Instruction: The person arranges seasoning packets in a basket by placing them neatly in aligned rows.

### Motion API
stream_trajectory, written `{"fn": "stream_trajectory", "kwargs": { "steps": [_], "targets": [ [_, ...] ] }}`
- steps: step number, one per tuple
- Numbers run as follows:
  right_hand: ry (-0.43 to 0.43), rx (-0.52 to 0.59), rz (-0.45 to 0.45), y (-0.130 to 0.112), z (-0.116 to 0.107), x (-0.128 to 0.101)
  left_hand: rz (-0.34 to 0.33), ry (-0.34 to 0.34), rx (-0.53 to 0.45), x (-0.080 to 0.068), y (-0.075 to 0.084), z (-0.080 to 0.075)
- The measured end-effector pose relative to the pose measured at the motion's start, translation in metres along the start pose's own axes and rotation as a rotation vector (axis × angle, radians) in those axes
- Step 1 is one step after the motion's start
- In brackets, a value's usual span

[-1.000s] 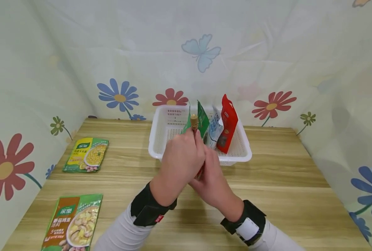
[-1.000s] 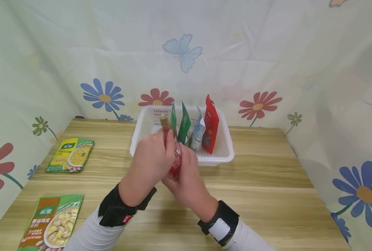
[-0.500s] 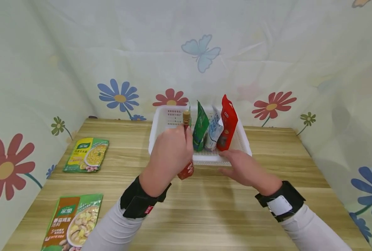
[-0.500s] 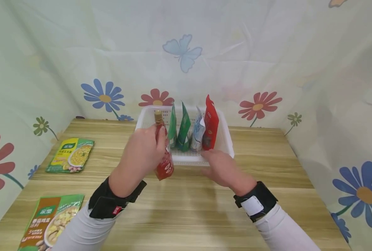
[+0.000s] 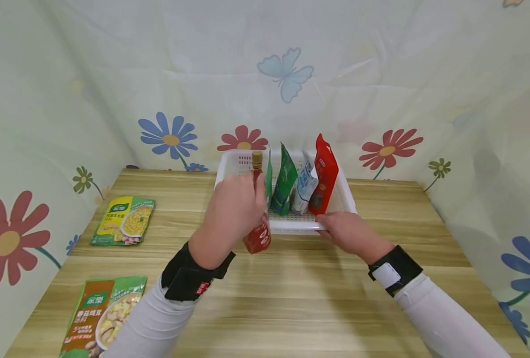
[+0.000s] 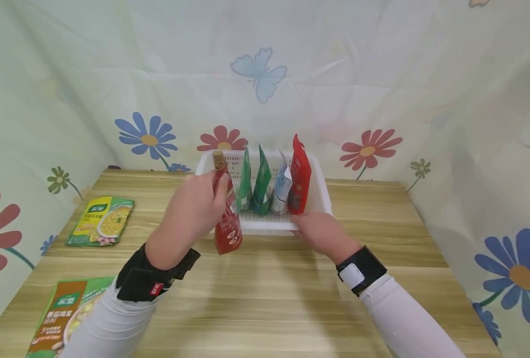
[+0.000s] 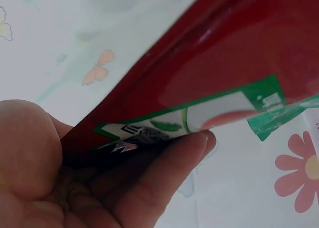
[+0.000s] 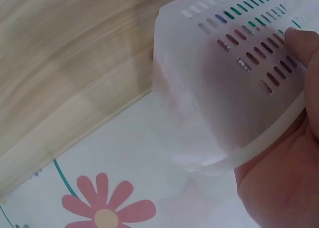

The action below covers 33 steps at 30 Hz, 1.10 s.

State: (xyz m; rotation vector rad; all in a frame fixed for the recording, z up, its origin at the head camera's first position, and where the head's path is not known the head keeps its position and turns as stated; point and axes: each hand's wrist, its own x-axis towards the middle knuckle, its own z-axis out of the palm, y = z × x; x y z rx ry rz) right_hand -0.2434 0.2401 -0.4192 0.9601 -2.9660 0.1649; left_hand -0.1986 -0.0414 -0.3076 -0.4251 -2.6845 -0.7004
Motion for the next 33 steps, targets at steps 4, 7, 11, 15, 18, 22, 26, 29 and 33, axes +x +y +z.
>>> {"fn": "stream_trajectory", "kwargs": {
  "steps": [4, 7, 11, 15, 18, 22, 26, 29, 33],
  "targets": [
    [-0.023, 0.013, -0.008, 0.003, 0.0, 0.002, -0.019, -0.053, 0.006, 0.012, -0.003, -0.007],
    [-0.04, 0.029, -0.014, 0.006, -0.001, 0.003, -0.034, -0.099, -0.018, 0.024, -0.006, -0.013],
    [-0.049, 0.032, -0.022, 0.007, -0.002, 0.004, -0.059, -0.129, -0.027, 0.039, -0.01, -0.019],
    [-0.042, 0.033, -0.029, 0.008, -0.002, 0.004, -0.098, -0.155, 0.0, 0.053, -0.014, -0.026],
    [-0.04, 0.039, -0.032, 0.009, -0.003, 0.004, -0.101, -0.189, 0.019, 0.064, -0.017, -0.029],
    [-0.047, 0.036, -0.027, 0.009, -0.003, 0.004, -0.085, -0.242, 0.06, 0.077, -0.021, -0.03],
    [-0.049, 0.031, -0.024, 0.01, -0.003, 0.004, -0.112, -0.292, 0.086, 0.09, -0.025, -0.031],
    [-0.052, 0.03, -0.022, 0.01, -0.003, 0.004, -0.145, -0.33, 0.092, 0.099, -0.028, -0.03],
    [-0.061, 0.025, -0.02, 0.01, -0.003, 0.005, -0.189, -0.382, 0.076, 0.107, -0.032, -0.028]
  ]
}}
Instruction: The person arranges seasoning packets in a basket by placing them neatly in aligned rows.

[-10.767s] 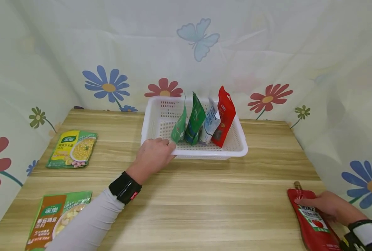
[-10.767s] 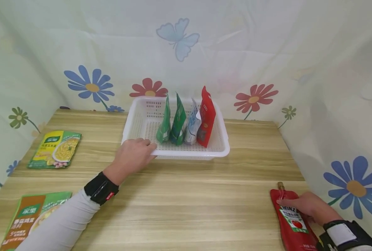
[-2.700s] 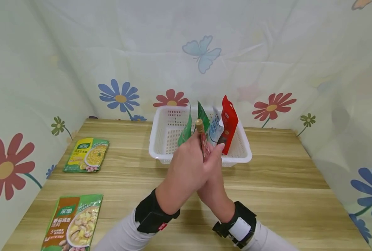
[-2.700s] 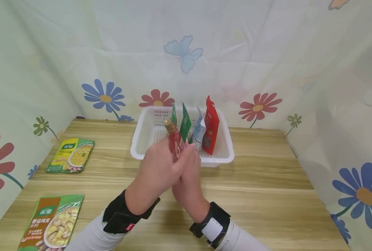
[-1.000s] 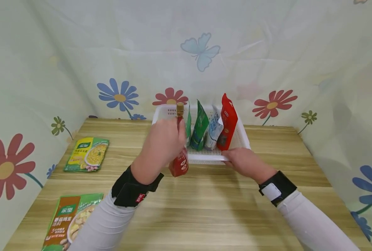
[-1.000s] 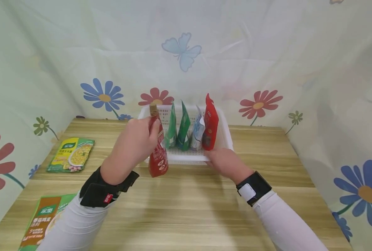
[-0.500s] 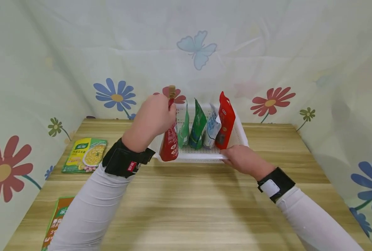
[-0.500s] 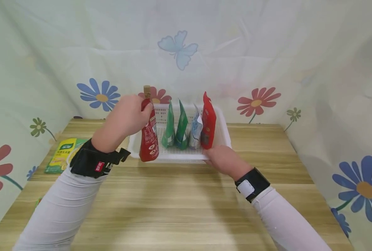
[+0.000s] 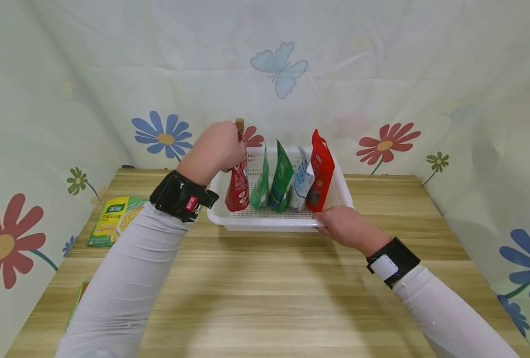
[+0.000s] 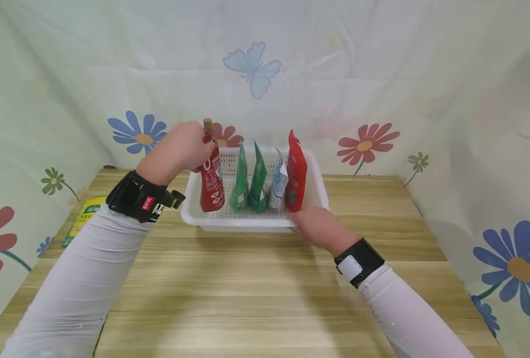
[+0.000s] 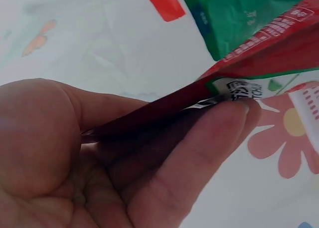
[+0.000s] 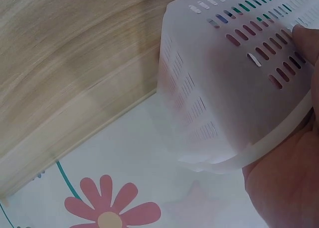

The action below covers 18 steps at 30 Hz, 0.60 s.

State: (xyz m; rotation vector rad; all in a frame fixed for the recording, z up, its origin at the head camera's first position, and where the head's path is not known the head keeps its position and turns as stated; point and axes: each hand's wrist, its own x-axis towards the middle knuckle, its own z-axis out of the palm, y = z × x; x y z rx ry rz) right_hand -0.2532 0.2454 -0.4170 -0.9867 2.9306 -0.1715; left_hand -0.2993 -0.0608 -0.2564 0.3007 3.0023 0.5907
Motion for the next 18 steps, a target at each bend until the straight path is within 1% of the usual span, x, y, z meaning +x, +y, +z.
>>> {"fn": "stream_trajectory", "kwargs": {
  "steps": [4, 6, 9, 16, 18],
  "targets": [
    [0.002, -0.004, 0.004, -0.002, -0.001, 0.0, -0.021, -0.053, -0.015, 0.006, -0.002, 0.001],
    [0.003, -0.007, 0.008, -0.003, -0.001, 0.0, -0.024, -0.07, -0.017, 0.01, -0.004, 0.002],
    [0.003, -0.011, 0.009, -0.005, 0.0, 0.0, -0.044, -0.101, -0.03, 0.016, -0.005, 0.006],
    [0.019, -0.031, 0.005, -0.004, 0.002, 0.0, -0.057, -0.134, -0.022, 0.029, -0.007, 0.015],
    [0.023, -0.03, 0.004, -0.004, 0.002, 0.0, -0.073, -0.143, -0.022, 0.032, -0.008, 0.018]
  ]
}}
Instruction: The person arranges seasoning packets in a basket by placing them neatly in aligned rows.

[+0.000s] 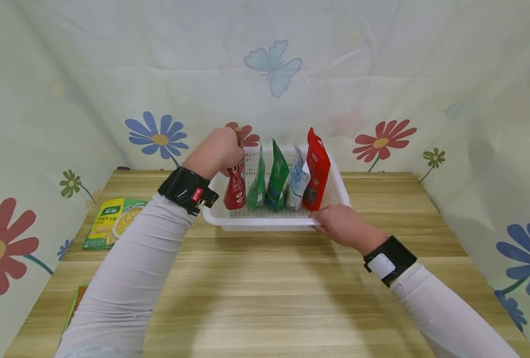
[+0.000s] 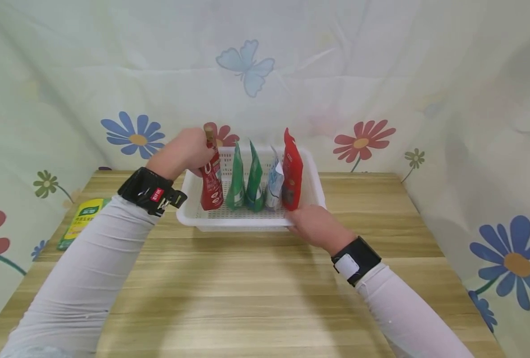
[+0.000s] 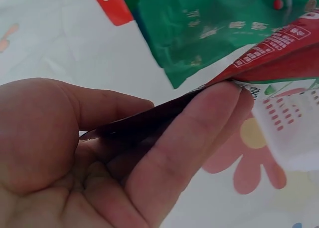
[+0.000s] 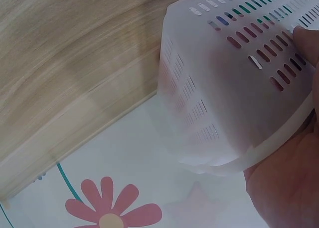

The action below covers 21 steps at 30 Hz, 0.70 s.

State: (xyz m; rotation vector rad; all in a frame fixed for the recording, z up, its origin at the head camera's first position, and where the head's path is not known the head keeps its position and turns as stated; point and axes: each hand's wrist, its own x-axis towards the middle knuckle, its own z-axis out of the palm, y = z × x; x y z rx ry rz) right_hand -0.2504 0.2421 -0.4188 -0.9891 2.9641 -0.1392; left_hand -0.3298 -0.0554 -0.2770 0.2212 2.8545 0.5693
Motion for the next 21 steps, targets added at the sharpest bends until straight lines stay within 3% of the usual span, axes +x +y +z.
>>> {"fn": "stream_trajectory", "kwargs": {
  "steps": [5, 21],
  "targets": [
    [-0.003, 0.011, 0.006, -0.001, -0.002, -0.001, -0.038, -0.012, -0.015, 0.008, -0.001, 0.007],
    [-0.017, -0.016, 0.028, -0.004, -0.003, -0.001, -0.052, 0.009, -0.09, 0.024, -0.013, 0.022]
  ]
}}
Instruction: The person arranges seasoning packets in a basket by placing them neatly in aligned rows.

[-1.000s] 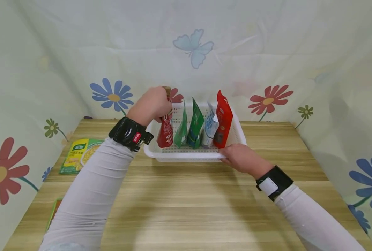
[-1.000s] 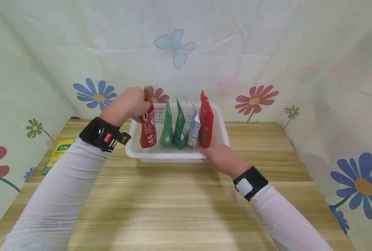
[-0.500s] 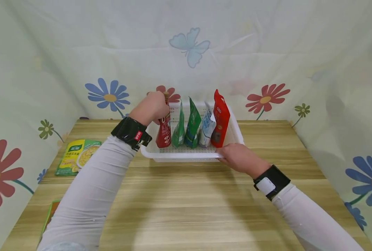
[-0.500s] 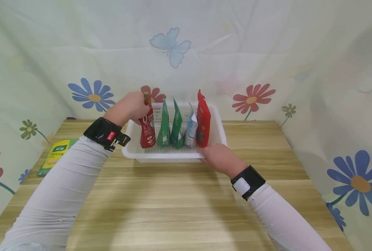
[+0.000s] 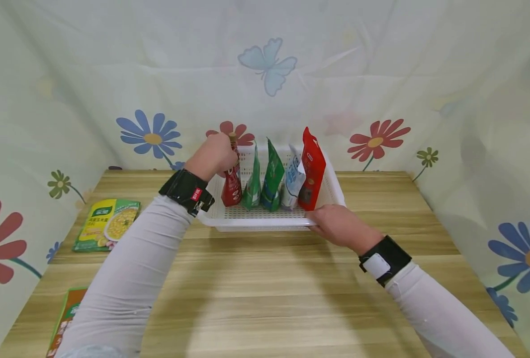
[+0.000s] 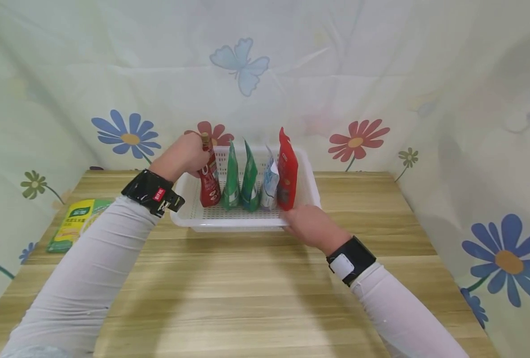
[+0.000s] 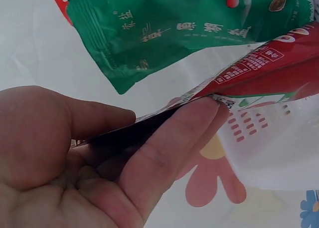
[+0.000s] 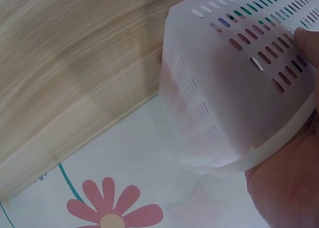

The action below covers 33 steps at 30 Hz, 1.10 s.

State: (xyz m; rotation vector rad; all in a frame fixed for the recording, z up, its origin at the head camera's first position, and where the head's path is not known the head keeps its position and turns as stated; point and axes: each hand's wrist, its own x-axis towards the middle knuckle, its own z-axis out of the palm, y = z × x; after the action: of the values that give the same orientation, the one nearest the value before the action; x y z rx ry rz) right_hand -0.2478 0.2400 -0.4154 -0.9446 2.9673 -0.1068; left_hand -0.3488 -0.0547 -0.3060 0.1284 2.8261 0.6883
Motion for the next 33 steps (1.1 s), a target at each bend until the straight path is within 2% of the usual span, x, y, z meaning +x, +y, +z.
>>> {"fn": "stream_trajectory", "kwargs": {
  "steps": [5, 10, 16, 24, 33],
  "targets": [
    [-0.002, -0.004, -0.011, 0.001, 0.001, 0.001, 0.007, 0.01, -0.007, 0.005, -0.004, 0.004],
    [0.009, -0.019, -0.032, 0.002, 0.003, 0.002, 0.025, -0.014, -0.032, 0.008, -0.009, 0.01],
    [0.016, -0.007, -0.03, 0.001, 0.002, 0.002, 0.062, -0.023, 0.008, 0.013, -0.015, 0.018],
    [0.01, 0.011, -0.025, 0.002, 0.003, 0.003, 0.039, 0.006, -0.03, 0.015, -0.022, 0.019],
    [0.024, 0.016, -0.024, 0.002, 0.002, 0.002, 0.02, -0.018, -0.068, 0.01, -0.022, 0.018]
  ]
}}
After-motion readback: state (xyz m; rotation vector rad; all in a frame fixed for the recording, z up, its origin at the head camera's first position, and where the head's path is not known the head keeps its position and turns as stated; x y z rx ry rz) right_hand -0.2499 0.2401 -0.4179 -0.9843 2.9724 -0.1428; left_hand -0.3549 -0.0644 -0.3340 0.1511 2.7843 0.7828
